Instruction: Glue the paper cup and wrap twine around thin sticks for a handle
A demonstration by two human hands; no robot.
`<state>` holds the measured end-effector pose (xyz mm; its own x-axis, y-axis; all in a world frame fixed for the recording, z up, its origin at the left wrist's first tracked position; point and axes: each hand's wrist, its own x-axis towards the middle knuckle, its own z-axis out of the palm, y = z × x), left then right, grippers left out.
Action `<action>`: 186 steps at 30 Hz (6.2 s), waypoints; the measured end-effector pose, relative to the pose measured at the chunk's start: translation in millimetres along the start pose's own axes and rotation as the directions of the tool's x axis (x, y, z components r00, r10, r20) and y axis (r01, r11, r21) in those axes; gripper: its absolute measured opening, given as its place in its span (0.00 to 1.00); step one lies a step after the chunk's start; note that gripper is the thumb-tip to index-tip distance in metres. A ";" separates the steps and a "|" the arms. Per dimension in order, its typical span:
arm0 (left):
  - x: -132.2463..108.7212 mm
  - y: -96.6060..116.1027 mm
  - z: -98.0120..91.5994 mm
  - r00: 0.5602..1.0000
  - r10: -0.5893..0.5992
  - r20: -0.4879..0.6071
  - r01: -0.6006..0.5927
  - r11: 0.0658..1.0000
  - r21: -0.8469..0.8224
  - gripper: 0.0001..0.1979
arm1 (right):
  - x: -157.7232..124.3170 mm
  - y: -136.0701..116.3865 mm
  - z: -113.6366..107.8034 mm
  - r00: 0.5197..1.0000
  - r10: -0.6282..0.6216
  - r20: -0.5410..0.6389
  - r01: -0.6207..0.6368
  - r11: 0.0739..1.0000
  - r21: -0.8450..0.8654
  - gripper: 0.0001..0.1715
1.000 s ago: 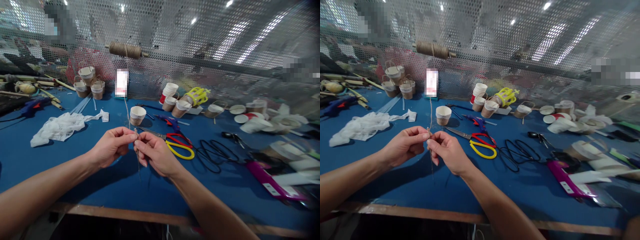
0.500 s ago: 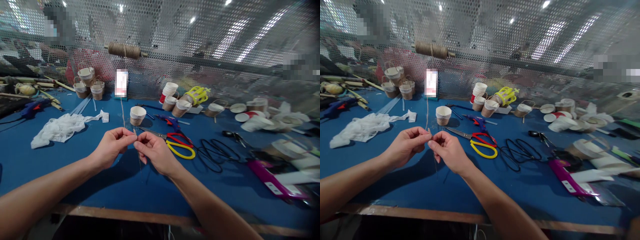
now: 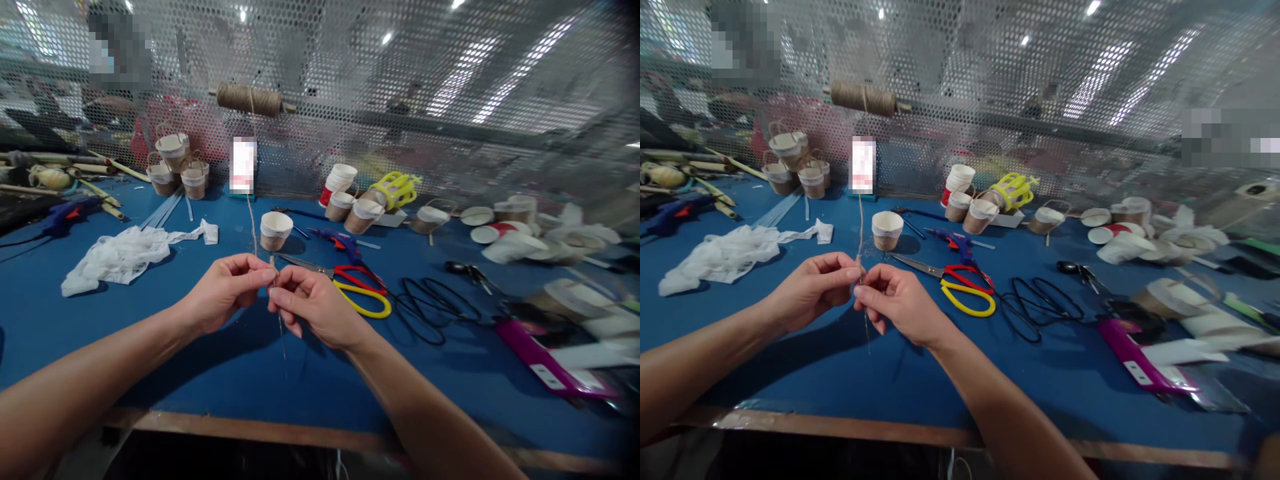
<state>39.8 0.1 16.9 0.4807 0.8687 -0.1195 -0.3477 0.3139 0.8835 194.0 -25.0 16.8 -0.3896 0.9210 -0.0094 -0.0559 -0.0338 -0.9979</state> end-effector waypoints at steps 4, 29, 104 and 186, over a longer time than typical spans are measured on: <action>0.8 -2.5 1.6 0.996 0.062 -0.061 -0.061 0.998 0.022 0.11 | 0.2 -0.7 2.9 0.992 -0.034 -0.121 0.019 0.992 -0.128 0.11; 0.8 -8.3 7.8 0.974 0.105 -0.202 -0.087 0.991 0.098 0.11 | -0.1 9.2 8.1 0.940 -0.204 -0.272 0.053 0.878 -0.475 0.06; -2.4 -1.1 -0.4 0.950 0.311 -0.026 -0.287 0.903 0.319 0.07 | -1.8 -2.8 2.8 0.990 -0.071 -0.123 0.053 0.989 -0.139 0.10; 0.8 4.9 -8.8 0.998 0.046 0.037 -0.048 0.997 0.053 0.10 | -1.2 -1.2 2.6 0.976 0.150 0.157 -0.191 0.935 0.298 0.15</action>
<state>31.4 5.7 17.1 0.4935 0.8675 -0.0622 -0.3274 0.2515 0.9108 192.2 -27.1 18.2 -0.5329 0.8330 -0.1485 -0.2517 -0.3236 -0.9121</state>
